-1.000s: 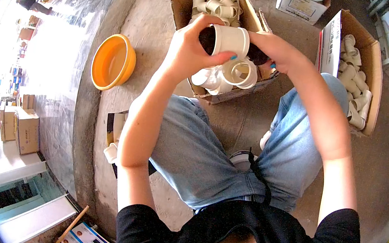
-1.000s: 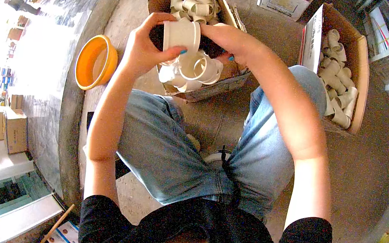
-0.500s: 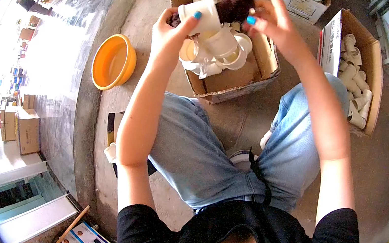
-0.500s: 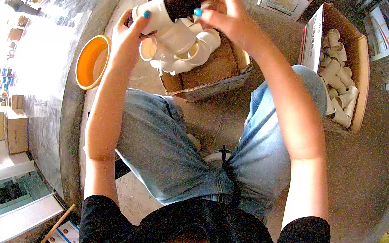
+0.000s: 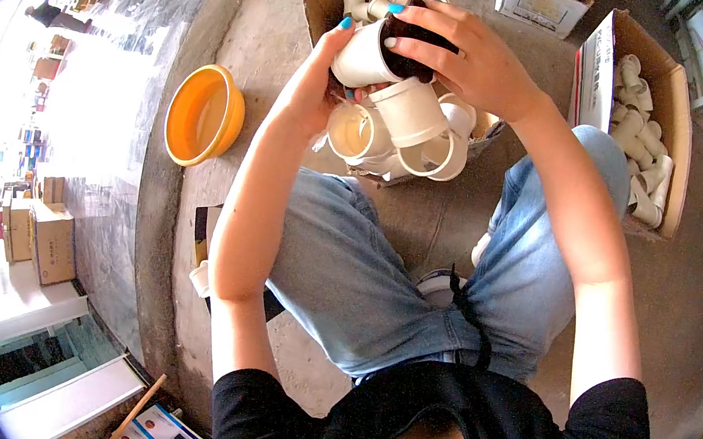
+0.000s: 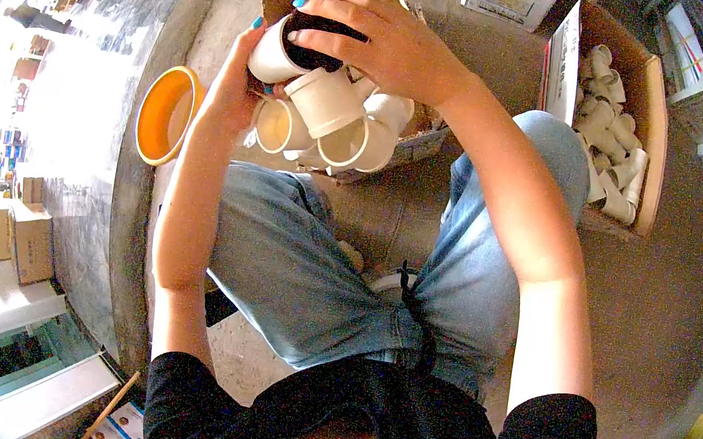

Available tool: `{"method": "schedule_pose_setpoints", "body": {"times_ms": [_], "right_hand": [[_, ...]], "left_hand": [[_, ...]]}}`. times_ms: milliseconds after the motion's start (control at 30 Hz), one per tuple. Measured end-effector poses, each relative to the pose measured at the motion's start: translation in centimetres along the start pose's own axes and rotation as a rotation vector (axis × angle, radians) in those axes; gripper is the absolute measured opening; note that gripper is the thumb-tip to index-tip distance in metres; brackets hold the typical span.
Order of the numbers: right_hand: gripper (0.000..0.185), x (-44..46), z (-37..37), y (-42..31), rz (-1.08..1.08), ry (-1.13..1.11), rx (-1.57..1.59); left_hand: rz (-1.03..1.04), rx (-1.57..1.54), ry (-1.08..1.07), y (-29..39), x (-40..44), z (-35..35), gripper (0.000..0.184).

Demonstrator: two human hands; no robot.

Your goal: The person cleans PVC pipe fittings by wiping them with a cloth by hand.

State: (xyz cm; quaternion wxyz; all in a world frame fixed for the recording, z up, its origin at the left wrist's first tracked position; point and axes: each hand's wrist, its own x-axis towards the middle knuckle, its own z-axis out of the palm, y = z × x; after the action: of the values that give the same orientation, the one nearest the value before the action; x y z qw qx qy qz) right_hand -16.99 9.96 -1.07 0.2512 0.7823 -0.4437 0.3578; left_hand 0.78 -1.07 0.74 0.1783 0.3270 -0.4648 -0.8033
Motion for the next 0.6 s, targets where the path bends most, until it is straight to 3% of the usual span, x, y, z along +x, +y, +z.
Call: {"method": "schedule_pose_setpoints", "body": {"times_ms": [333,433,467,567,600], "right_hand": [[0.052,0.0,0.3,-0.2,0.148,-0.031,0.149],[0.039,0.2,-0.1,0.0,0.148,-0.020,0.158],[0.036,0.2,-0.2,-0.4,0.234,-0.012,0.220],[0.034,0.6,-0.5,-0.8,0.412,0.062,0.272],[0.024,0.7,-0.3,-1.0,0.510,0.108,0.273]], "left_hand": [[0.133,0.012,-0.087,-0.8,0.4,-0.6,0.047],[0.234,0.213,-0.050,-0.9,0.7,-1.4,0.050],[0.269,0.197,0.018,-1.1,0.8,-1.3,0.050],[0.452,0.669,0.020,-0.1,-0.1,-0.6,0.047],[0.519,0.742,0.087,0.2,-0.4,0.2,0.046]]}}
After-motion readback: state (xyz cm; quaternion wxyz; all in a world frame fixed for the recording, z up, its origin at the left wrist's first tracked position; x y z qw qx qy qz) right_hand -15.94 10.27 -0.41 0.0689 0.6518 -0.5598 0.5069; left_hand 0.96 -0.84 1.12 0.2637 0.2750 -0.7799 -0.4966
